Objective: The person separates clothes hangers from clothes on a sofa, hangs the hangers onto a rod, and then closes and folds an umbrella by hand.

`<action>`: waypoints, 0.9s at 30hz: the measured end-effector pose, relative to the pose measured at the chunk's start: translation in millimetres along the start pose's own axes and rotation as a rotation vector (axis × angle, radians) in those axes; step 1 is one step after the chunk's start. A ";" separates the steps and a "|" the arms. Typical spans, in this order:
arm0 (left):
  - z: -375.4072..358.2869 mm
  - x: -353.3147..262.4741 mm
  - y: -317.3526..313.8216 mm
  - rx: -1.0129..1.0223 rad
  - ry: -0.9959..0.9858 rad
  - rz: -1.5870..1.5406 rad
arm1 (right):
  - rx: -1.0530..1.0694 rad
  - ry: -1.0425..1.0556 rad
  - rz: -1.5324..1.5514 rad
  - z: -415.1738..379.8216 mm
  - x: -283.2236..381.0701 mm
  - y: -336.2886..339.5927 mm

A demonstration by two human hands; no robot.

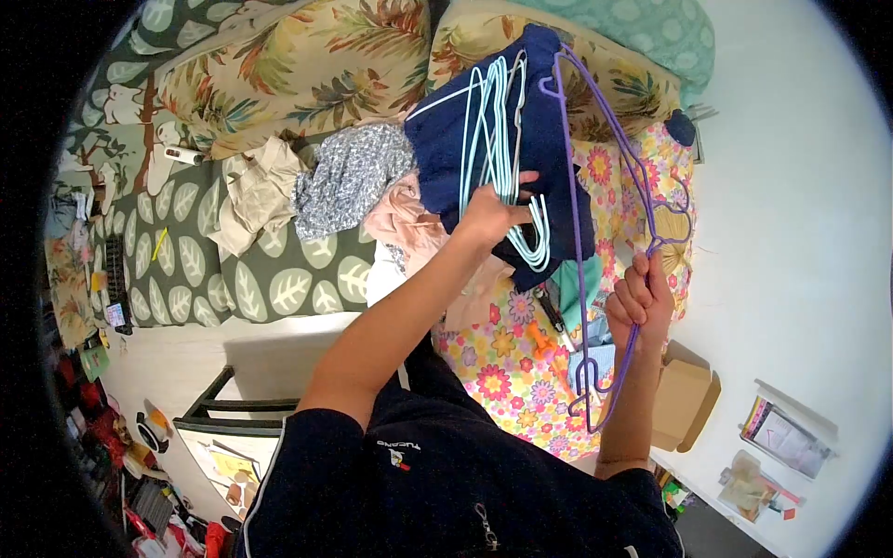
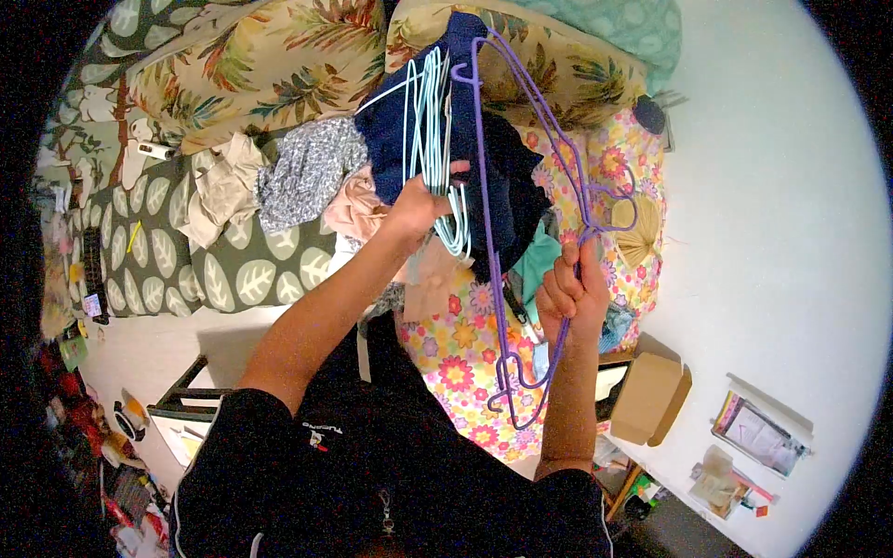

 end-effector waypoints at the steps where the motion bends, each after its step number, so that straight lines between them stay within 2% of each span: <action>1: 3.2 6.5 5.9 -0.016 0.004 -0.024 | 0.006 -0.004 0.049 1.7 -2.9 1.3; 5: 0.4 22.5 26.2 -0.112 -0.033 0.067 | 0.017 -0.006 0.093 0.7 -11.6 9.4; 6: -1.1 26.4 36.3 -0.152 -0.010 0.169 | -0.055 0.000 0.045 2.0 -12.2 15.3; 8: -18.2 12.8 47.0 -0.155 0.004 -0.043 | -0.211 0.015 -0.053 7.5 -10.7 30.1; 10: -30.2 -12.8 59.7 -0.140 -0.097 -0.147 | -0.317 -0.005 -0.184 26.9 -22.6 80.9; 14: -63.2 -70.8 63.4 -0.128 -0.071 -0.119 | -0.480 -0.065 -0.339 60.5 -83.6 159.4; 17: -95.8 -94.1 65.8 -0.217 -0.068 0.069 | -0.688 -0.074 -0.072 74.9 -121.0 213.0; 20: -121.6 -138.3 87.5 -0.253 -0.271 0.137 | -0.678 -0.166 -0.013 80.4 -129.9 292.1; 21: -127.8 -152.8 100.8 -0.348 -0.382 0.119 | -0.514 -0.058 0.060 80.1 -136.0 334.1; 23: -127.0 -180.4 146.0 -0.310 -0.560 0.068 | -0.813 0.144 -0.224 72.0 -117.4 359.5; 24: -126.7 -193.8 159.8 -0.358 -0.557 0.080 | -0.956 0.248 -0.371 67.1 -106.2 367.7; 26: -120.9 -209.3 172.2 -0.392 -0.615 0.106 | -1.022 0.231 -0.478 46.9 -81.4 377.3; 27: -118.4 -213.2 173.2 -0.405 -0.628 0.127 | -1.082 0.104 -0.651 37.0 -69.4 377.4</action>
Point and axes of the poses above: each hand's wrist, its own z-axis towards the middle knuckle, its own y-axis out of the back of the hand, x = y × z, the point moved 4 cm from there along z, towards the middle knuckle, and after that the axes turned 15 degrees about -z, right-handed, at the moved point
